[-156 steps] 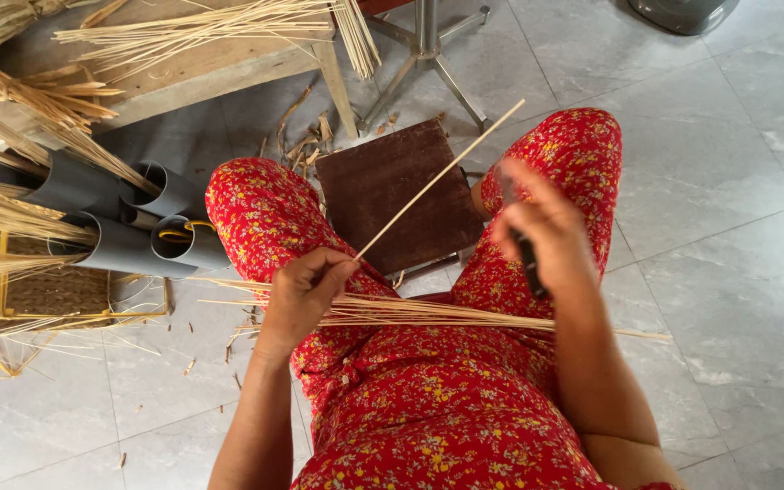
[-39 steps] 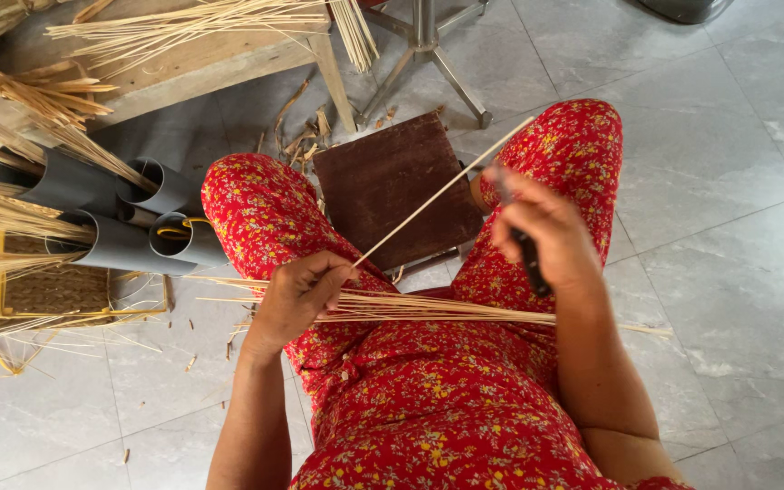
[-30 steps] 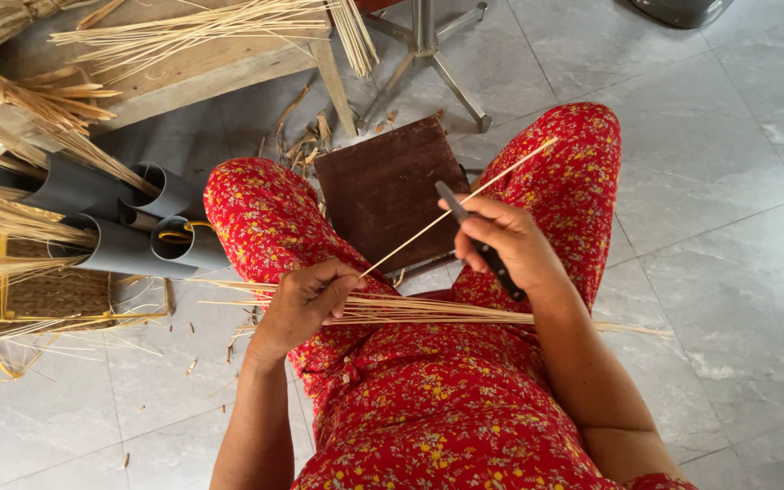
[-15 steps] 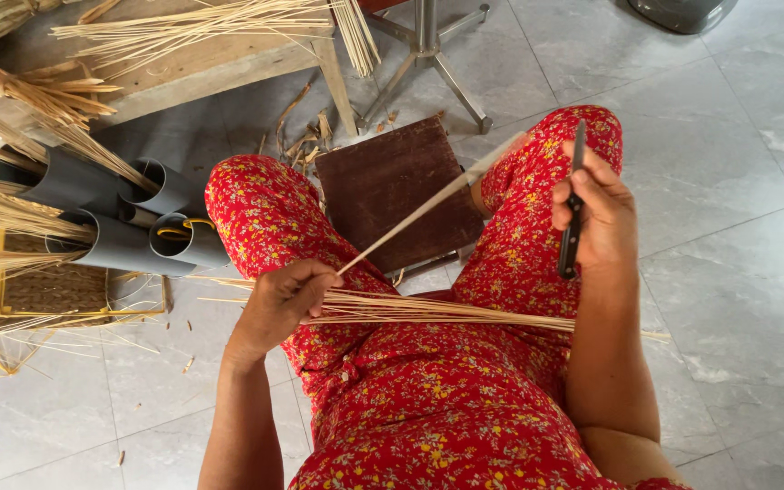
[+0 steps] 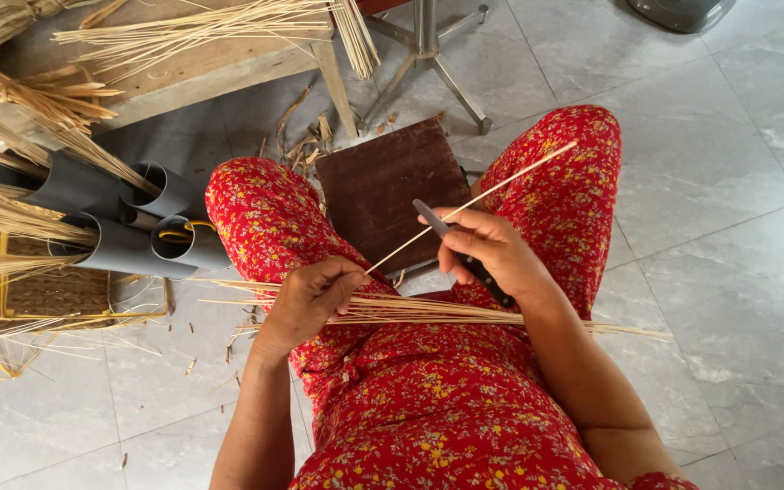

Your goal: The person sits on a low stool with a wooden board across their lap, holding a bundle of thin bamboo strips. They take one strip at a time, hold it taut, and run a small knife along it to shave and smooth the bamboo, adding finished strips to the bundle across their lap.

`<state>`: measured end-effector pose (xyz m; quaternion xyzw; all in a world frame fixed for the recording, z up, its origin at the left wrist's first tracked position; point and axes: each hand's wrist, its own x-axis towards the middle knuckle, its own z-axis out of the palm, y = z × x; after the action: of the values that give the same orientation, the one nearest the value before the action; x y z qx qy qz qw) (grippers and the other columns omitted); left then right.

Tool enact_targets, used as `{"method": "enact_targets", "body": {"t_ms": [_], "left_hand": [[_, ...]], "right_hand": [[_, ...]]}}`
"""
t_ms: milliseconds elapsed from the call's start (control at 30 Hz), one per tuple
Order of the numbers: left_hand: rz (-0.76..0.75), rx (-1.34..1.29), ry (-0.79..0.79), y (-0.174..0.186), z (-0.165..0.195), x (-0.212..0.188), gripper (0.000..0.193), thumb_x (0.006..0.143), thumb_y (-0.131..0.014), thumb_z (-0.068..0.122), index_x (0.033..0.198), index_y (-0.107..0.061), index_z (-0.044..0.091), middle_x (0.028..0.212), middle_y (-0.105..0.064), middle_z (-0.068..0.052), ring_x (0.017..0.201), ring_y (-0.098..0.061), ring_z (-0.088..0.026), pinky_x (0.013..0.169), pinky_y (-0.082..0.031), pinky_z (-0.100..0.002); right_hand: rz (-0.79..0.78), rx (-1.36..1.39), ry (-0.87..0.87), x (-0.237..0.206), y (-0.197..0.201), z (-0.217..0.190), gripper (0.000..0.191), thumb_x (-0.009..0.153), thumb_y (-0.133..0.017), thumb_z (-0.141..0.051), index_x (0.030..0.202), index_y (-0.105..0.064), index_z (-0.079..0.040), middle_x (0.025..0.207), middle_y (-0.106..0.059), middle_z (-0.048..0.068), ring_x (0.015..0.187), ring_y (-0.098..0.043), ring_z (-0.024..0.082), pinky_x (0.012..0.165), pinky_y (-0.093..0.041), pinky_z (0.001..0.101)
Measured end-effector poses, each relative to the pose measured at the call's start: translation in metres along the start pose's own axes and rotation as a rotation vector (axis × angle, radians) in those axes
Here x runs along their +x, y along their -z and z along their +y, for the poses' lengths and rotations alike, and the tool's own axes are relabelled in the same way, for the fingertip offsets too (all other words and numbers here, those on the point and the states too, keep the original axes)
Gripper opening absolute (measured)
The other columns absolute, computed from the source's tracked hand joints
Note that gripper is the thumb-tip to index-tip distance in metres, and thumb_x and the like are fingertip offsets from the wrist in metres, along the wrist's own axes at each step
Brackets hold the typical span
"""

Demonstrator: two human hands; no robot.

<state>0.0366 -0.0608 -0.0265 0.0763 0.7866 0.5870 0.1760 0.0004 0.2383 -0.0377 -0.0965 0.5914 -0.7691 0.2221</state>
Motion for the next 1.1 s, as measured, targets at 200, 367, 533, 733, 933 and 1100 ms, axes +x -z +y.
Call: {"method": "enact_targets", "body": {"t_ms": [200,367,533,733,933,1100], "left_hand": [[-0.004,-0.02,-0.014,0.016,-0.006,-0.008,0.016,0.101,-0.062,0.012,0.102,-0.075,0.003,0.062,-0.056,0.003,0.054,-0.05,-0.003,0.045,-0.04,-0.022],[-0.03,-0.023,-0.036,0.018,-0.01,-0.009,0.015,0.1,-0.062,0.009,0.104,-0.075,0.003,0.064,-0.057,0.003,0.055,-0.05,-0.003,0.046,-0.04,-0.021],[0.027,-0.016,-0.056,0.025,-0.015,-0.012,0.014,0.1,-0.063,0.009,0.103,-0.076,0.003,0.065,-0.058,0.003,0.057,-0.051,-0.003,0.047,-0.042,-0.022],[0.089,-0.019,-0.028,0.032,-0.018,-0.016,0.015,0.099,-0.064,0.011,0.102,-0.076,0.004,0.064,-0.061,0.003,0.055,-0.052,-0.003,0.047,-0.043,-0.022],[0.102,0.04,-0.016,0.02,-0.007,-0.006,0.013,0.099,-0.066,0.012,0.101,-0.077,0.005,0.06,-0.057,0.002,0.053,-0.05,-0.003,0.044,-0.039,-0.023],[0.049,0.082,-0.012,0.006,0.0,-0.004,0.014,0.099,-0.065,0.012,0.102,-0.077,0.007,0.06,-0.059,0.002,0.052,-0.051,-0.003,0.044,-0.04,-0.023]], "right_hand": [[0.183,-0.019,0.09,-0.007,0.022,-0.006,0.035,0.104,-0.057,-0.015,0.135,-0.065,0.001,0.074,-0.065,0.007,0.054,-0.054,0.01,0.05,-0.042,0.0222],[0.238,0.021,0.116,-0.008,0.041,0.0,0.035,0.103,-0.058,-0.013,0.134,-0.065,0.001,0.078,-0.067,0.007,0.058,-0.056,0.011,0.052,-0.043,0.0231],[0.382,0.112,0.164,-0.011,0.074,0.01,0.034,0.106,-0.058,-0.012,0.137,-0.065,0.0,0.079,-0.066,0.007,0.057,-0.055,0.012,0.05,-0.044,0.0247],[0.43,0.259,0.322,-0.022,0.101,0.002,0.036,0.108,-0.058,-0.009,0.143,-0.061,-0.002,0.084,-0.067,0.007,0.061,-0.057,0.013,0.054,-0.046,0.0261],[0.255,-0.058,0.165,-0.023,0.041,-0.006,0.048,0.103,-0.056,-0.015,0.149,-0.054,-0.005,0.07,-0.066,0.007,0.051,-0.055,0.011,0.049,-0.047,0.0247],[0.077,-0.059,0.074,-0.002,0.01,0.002,0.041,0.104,-0.054,-0.015,0.143,-0.055,-0.003,0.074,-0.067,0.007,0.054,-0.055,0.009,0.05,-0.044,0.0235]]}}
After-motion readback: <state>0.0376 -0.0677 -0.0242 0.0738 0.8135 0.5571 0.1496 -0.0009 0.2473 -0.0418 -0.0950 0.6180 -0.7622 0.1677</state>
